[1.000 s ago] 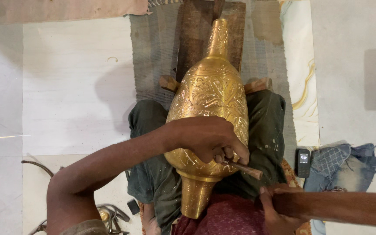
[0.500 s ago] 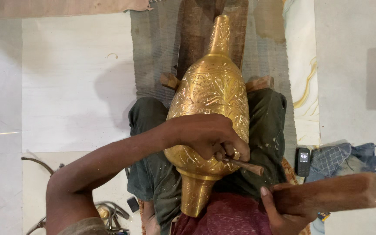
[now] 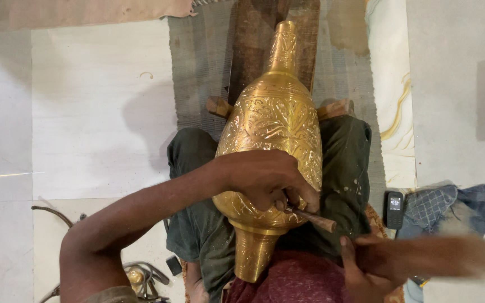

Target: The person sits on the floor and uses a chisel and wooden mallet to engrave a floral pattern onto a large brass vase. The person repeatedly strikes the chisel with the mallet to create fine details on the vase surface.

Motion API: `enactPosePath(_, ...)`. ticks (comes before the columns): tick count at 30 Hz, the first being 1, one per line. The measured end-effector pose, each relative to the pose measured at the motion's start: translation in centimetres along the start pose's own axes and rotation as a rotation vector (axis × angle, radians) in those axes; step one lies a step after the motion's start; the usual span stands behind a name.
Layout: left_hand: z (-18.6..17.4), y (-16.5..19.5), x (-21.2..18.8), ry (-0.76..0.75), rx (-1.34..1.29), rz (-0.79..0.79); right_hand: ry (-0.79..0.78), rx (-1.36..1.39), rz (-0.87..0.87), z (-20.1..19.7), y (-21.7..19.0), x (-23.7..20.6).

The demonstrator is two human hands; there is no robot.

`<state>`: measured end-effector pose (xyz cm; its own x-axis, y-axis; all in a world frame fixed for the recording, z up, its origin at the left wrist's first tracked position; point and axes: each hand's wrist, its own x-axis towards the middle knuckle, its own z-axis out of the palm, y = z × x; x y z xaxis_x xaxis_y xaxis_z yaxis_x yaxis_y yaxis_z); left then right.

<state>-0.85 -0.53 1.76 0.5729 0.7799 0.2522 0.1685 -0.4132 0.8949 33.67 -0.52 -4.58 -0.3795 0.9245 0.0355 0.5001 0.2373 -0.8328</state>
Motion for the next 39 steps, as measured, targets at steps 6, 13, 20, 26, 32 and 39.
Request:
enactPosePath(6,0.1,0.0,0.1,-0.047,0.026,-0.140,0.151,-0.010,0.108,0.2,0.2,-0.8)
enactPosePath(13,0.3,0.0,0.4,-0.040,0.057,-0.095,0.093,0.013,0.036,0.1,-0.5,-0.8)
enactPosePath(20,0.3,0.2,-0.1,-0.015,0.042,-0.112,-0.009,0.079,-0.022,0.6,-3.7,0.7)
enactPosePath(26,0.1,0.7,-0.3,-0.020,0.043,-0.147,0.184,0.091,0.237,1.2,-0.1,-0.6)
enactPosePath(32,-0.1,0.5,-0.1,0.007,0.026,-0.056,0.202,0.314,0.151,1.6,1.4,-1.4)
enactPosePath(39,0.0,0.4,-0.1,0.026,0.037,-0.059,0.111,0.105,0.198,0.2,1.7,-1.5)
